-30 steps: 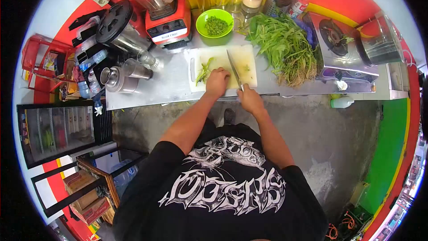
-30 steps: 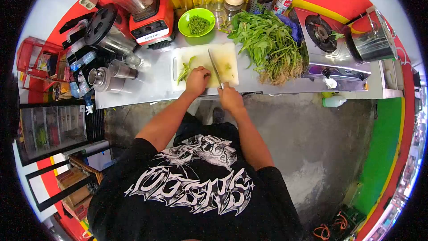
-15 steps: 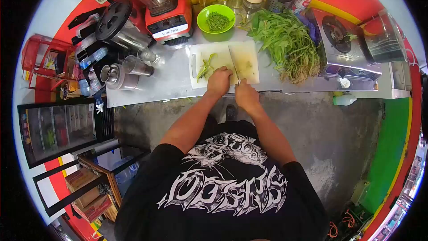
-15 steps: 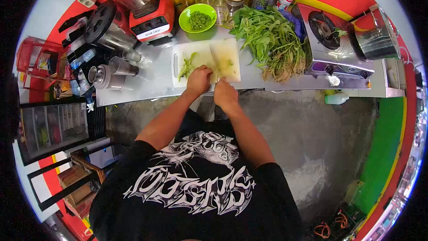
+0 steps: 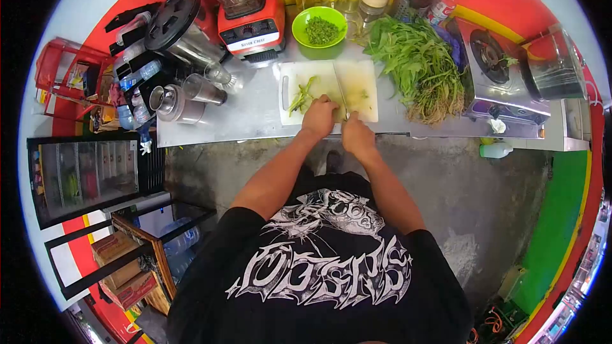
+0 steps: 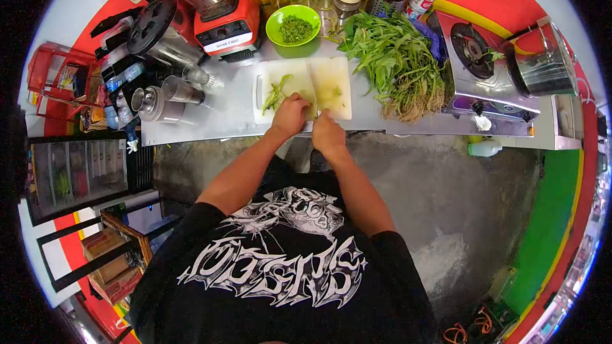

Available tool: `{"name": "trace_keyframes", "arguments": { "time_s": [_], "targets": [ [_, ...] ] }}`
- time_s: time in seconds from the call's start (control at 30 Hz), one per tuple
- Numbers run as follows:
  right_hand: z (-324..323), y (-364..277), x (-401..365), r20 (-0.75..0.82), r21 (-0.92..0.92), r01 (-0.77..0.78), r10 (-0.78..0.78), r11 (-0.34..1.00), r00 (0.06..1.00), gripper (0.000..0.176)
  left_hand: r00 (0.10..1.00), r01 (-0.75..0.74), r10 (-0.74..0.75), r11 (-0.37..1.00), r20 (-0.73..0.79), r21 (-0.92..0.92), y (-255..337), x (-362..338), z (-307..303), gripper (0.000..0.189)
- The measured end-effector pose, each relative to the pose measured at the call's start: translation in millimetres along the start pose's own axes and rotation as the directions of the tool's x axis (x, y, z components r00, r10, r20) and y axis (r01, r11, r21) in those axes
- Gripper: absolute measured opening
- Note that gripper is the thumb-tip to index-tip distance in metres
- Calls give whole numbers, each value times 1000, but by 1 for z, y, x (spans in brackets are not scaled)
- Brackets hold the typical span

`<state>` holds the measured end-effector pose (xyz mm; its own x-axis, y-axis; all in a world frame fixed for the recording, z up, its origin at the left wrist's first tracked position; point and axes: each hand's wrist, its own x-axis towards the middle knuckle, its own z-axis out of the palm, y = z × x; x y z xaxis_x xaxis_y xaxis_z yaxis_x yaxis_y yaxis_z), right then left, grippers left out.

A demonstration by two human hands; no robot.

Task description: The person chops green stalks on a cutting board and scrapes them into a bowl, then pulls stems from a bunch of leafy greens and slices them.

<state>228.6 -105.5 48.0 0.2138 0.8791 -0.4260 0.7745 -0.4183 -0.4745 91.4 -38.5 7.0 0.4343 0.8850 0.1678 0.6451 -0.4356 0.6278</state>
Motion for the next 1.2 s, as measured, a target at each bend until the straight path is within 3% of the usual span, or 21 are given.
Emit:
{"name": "trace_keyframes", "arguments": {
  "time_s": [0.1, 0.17, 0.3, 0.4, 0.5, 0.7, 0.77, 0.8, 1.0, 1.07, 1.2],
  "targets": [
    [-17, -8, -4, 68, -30, 90, -88, 995, 994, 39, 1000, 6, -6, 1000, 3, 0, -4, 0, -1, 23],
    [-17, -9, -5, 39, 8, 62, -62, 998, 997, 39, 990, 42, -46, 998, 130, 40, -8, 2, 0, 30],
    [-2, 0, 0, 0, 14, 41, -41, 999, 999, 39, 992, 55, -56, 998, 117, 14, -7, 3, 1, 30],
    [-15, -8, 0, 52, -42, 65, -63, 997, 997, 38, 998, 11, -12, 1000, 67, 11, -6, 4, -5, 23],
    [-6, -4, 2, 121, 52, 8, -14, 999, 993, 38, 999, -2, 2, 1000, 34, 1, -8, 3, -4, 24],
    [3, -1, 15, 0, -46, 121, -121, 992, 993, 40, 996, 77, -76, 997, 50, -8, -6, 5, -5, 22],
    [-12, -12, 9, 178, -22, 8, -4, 1000, 984, 42, 996, 66, -67, 998, 61, 17, -8, 4, -5, 19],
    [-6, -8, 11, 177, -20, 8, -4, 1000, 984, 42, 996, 65, -66, 998, 62, 18, -7, 3, -6, 19],
    [13, 15, 23, 64, -3, 167, -167, 986, 984, 39, 995, 95, -95, 995, -6, 7, 0, -4, -2, 18],
    [-6, 0, 16, 170, -43, 106, -98, 993, 981, 40, 994, 107, -107, 994, -5, 10, 0, -4, -4, 18],
    [4, 5, 16, 152, 12, 62, -63, 998, 986, 39, 984, 169, -169, 986, 63, 8, 10, -4, -11, 20]
  ]
}}
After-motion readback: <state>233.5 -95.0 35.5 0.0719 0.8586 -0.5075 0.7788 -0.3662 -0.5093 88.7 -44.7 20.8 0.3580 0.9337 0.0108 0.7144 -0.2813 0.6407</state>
